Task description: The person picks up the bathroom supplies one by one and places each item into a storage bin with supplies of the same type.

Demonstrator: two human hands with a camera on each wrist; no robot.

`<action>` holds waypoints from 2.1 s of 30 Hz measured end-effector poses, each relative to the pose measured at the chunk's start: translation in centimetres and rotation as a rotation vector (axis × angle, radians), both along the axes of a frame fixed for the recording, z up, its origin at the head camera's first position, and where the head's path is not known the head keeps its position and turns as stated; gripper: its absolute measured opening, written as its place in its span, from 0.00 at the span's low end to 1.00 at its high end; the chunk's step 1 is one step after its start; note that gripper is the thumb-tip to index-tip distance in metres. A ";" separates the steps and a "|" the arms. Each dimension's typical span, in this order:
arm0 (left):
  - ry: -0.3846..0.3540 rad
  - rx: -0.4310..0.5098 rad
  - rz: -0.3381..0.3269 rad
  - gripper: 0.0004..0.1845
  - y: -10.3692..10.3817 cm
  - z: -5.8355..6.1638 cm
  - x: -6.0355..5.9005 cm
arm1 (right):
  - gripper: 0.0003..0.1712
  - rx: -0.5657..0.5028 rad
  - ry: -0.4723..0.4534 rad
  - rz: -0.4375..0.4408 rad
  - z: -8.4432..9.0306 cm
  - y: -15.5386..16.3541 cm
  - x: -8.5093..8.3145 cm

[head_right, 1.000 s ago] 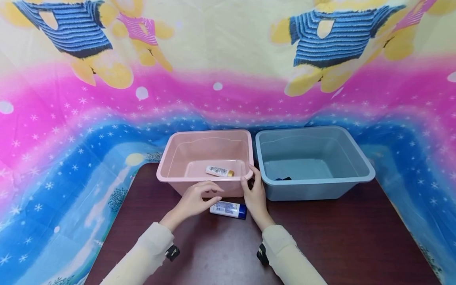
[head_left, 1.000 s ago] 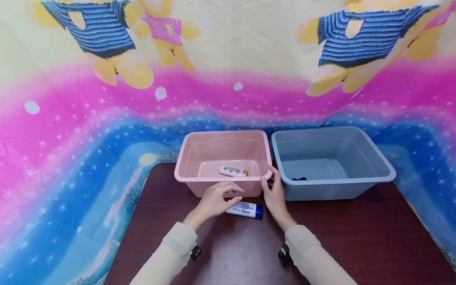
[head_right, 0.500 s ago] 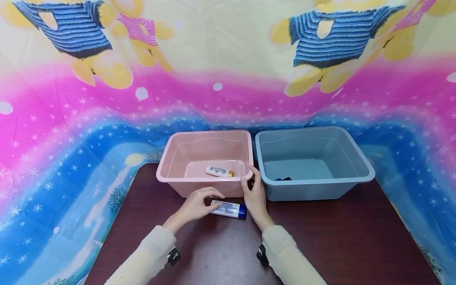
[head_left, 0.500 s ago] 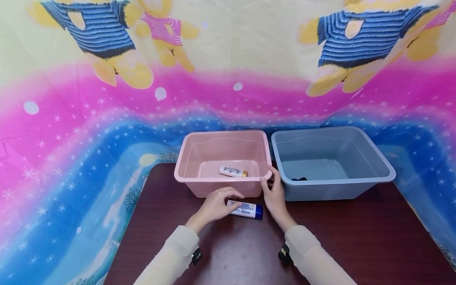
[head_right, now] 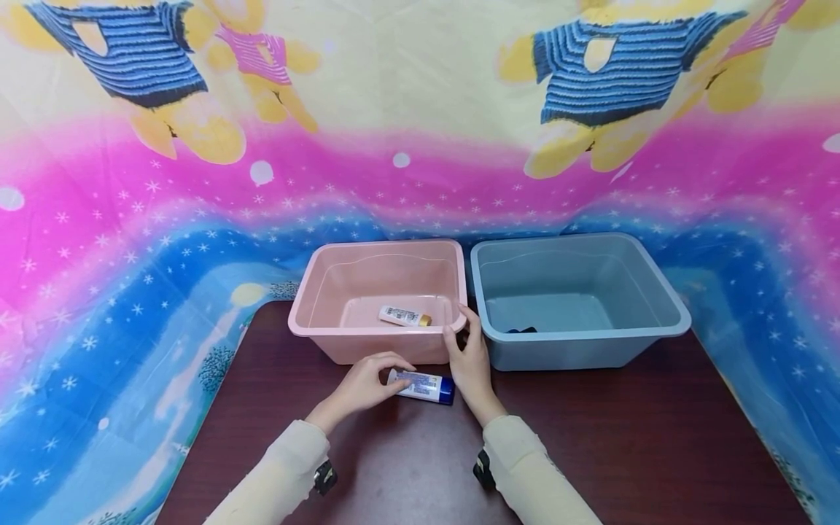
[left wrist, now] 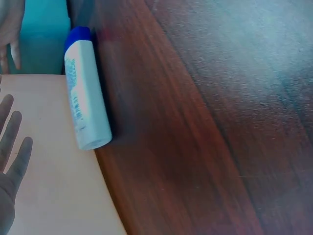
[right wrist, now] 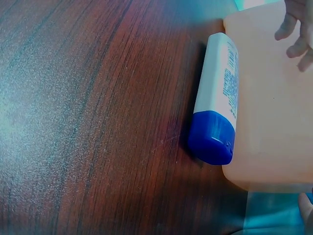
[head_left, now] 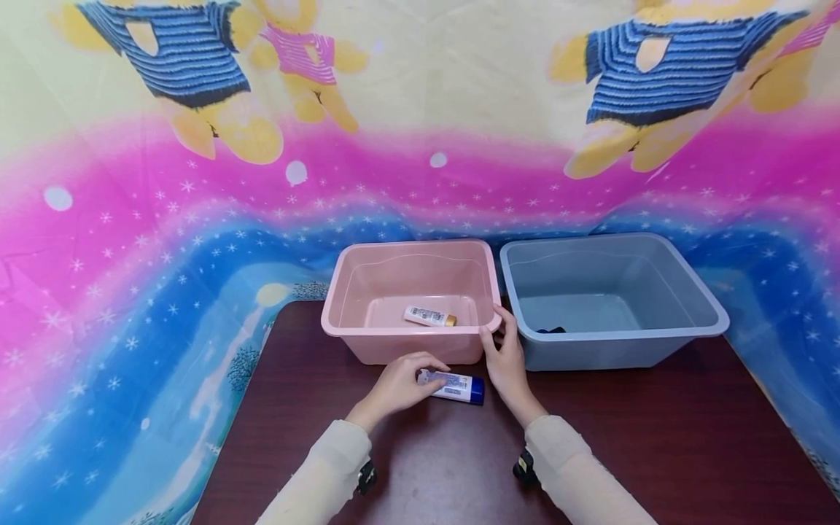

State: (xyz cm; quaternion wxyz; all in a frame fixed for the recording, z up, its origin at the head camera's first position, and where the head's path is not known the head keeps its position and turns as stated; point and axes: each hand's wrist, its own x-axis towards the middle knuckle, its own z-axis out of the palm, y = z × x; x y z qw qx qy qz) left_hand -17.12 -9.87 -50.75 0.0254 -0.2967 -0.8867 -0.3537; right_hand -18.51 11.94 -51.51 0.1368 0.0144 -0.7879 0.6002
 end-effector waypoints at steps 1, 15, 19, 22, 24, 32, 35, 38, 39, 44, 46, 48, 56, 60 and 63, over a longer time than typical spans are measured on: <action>-0.010 -0.002 0.004 0.11 0.0 -0.2 0.0 | 0.30 0.000 -0.001 -0.003 0.0 0.0 0.0; -0.043 -0.031 0.043 0.12 -0.3 -1.8 -0.2 | 0.30 0.001 0.017 -0.014 0.0 -0.1 0.0; -0.035 -0.039 0.053 0.12 -0.4 -2.2 -0.3 | 0.30 0.000 0.009 -0.013 0.0 -0.1 0.0; -0.059 -0.051 0.066 0.12 -0.4 -2.5 -0.3 | 0.29 -0.004 0.002 -0.011 -0.1 -0.1 0.0; -0.074 -0.058 0.075 0.13 -0.4 -2.7 -0.4 | 0.29 -0.008 -0.001 -0.009 -0.1 -0.1 0.0; -0.076 -0.066 0.081 0.15 -0.3 -3.1 -0.6 | 0.29 -0.008 -0.002 -0.004 0.0 -0.1 0.1; -0.104 -0.068 0.079 0.16 -0.2 -3.3 -0.7 | 0.29 -0.008 -0.002 -0.006 0.0 -0.1 0.1; -0.120 -0.069 0.083 0.16 -0.1 -3.8 -0.9 | 0.29 -0.009 -0.002 -0.004 0.0 -0.1 0.1; -0.121 -0.068 0.086 0.16 -0.1 -3.9 -1.0 | 0.29 -0.009 -0.001 -0.004 0.0 -0.1 0.1; -0.121 -0.070 0.107 0.15 0.1 -4.4 -1.2 | 0.29 -0.006 -0.006 -0.007 0.0 -0.2 0.0; -0.117 -0.070 0.107 0.15 0.2 -4.4 -1.2 | 0.29 -0.006 -0.008 -0.008 0.0 -0.2 0.1; -0.116 -0.070 0.106 0.15 0.4 -4.4 -1.1 | 0.29 -0.007 -0.011 -0.009 0.0 -0.2 0.1; -0.112 -0.085 0.103 0.15 0.9 -4.4 -1.3 | 0.28 -0.006 -0.013 -0.004 -0.1 -0.1 0.0; -0.116 -0.094 0.093 0.15 1.2 -4.5 -1.5 | 0.28 -0.004 -0.015 -0.001 -0.1 -0.1 -0.1; -0.134 -0.101 0.090 0.15 1.4 -4.5 -1.5 | 0.28 -0.006 -0.013 -0.001 0.0 -0.1 -0.1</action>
